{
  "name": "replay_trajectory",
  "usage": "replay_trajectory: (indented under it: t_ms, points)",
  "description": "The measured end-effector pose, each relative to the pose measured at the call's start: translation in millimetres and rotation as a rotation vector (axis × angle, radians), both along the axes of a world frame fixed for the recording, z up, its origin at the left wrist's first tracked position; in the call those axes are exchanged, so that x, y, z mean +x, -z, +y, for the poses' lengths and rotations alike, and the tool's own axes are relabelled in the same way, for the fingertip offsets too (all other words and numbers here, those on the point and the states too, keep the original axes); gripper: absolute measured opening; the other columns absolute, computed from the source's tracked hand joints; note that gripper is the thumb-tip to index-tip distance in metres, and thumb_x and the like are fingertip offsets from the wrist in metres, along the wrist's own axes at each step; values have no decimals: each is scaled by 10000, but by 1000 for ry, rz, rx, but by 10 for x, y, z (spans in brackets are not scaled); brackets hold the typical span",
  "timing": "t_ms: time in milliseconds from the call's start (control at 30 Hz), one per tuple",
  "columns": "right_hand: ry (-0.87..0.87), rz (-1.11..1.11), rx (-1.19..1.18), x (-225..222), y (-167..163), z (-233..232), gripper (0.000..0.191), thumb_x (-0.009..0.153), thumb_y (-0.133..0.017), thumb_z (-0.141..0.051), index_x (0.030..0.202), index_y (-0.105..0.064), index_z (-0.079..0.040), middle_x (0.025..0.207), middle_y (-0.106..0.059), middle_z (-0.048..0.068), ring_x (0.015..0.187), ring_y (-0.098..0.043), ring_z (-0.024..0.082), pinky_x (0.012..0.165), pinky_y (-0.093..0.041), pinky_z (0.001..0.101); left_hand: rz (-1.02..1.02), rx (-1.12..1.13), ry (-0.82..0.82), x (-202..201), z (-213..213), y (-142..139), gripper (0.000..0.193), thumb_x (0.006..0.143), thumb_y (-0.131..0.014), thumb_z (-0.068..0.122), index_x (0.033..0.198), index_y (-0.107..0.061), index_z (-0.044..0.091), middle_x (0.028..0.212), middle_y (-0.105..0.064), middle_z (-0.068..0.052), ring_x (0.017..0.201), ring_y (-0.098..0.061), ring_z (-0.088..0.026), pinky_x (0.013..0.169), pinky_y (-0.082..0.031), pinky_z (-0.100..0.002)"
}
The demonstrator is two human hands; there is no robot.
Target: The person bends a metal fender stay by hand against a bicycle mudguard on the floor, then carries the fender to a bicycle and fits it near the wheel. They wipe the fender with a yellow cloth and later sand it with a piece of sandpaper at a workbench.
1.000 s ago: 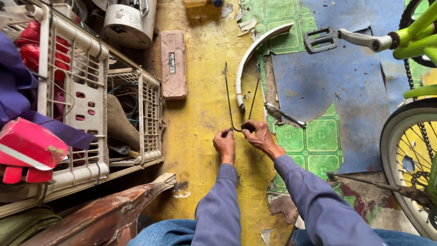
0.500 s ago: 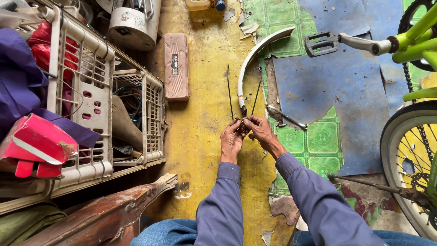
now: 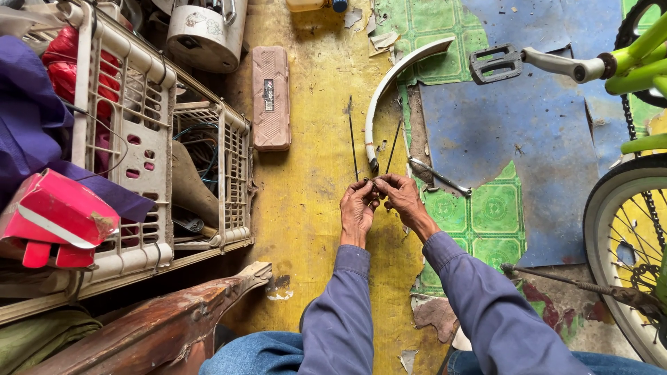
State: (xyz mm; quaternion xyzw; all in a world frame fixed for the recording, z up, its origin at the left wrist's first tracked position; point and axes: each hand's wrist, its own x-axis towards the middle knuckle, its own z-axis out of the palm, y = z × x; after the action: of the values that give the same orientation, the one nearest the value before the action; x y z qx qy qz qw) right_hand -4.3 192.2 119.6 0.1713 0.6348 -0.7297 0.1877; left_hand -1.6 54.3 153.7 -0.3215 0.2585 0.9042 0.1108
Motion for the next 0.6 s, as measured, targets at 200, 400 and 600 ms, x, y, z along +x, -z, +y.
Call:
replay_trajectory:
  t_ms: [200, 400, 600]
  points:
    - [-77, 57, 114, 13, -121, 13, 270, 895, -744, -182, 1129, -772, -50, 820, -747, 21, 600, -596, 67, 509, -493, 225, -11, -13, -48, -6, 1, 19, 172, 911, -721, 1, 1036, -611, 47, 863, -696, -110, 726, -685, -205, 567, -509, -328]
    - [-20, 119, 148, -24, -94, 33, 222, 925, -756, -161, 1096, -791, -24, 820, -741, 52, 619, -578, 80, 525, -478, 237, 17, -3, 6, 15, -6, -25, 155, 914, -675, 12, 1054, -609, 16, 907, -716, -131, 797, -720, -238, 650, -568, -342]
    - [-279, 238, 478, -114, -118, 210, 215, 968, -685, -214, 1087, -783, -63, 900, -774, 45, 763, -664, 145, 705, -569, 307, 24, -246, 132, -4, -38, -81, 192, 924, -686, 133, 989, -654, -45, 823, -723, -151, 701, -730, -222, 583, -584, -315]
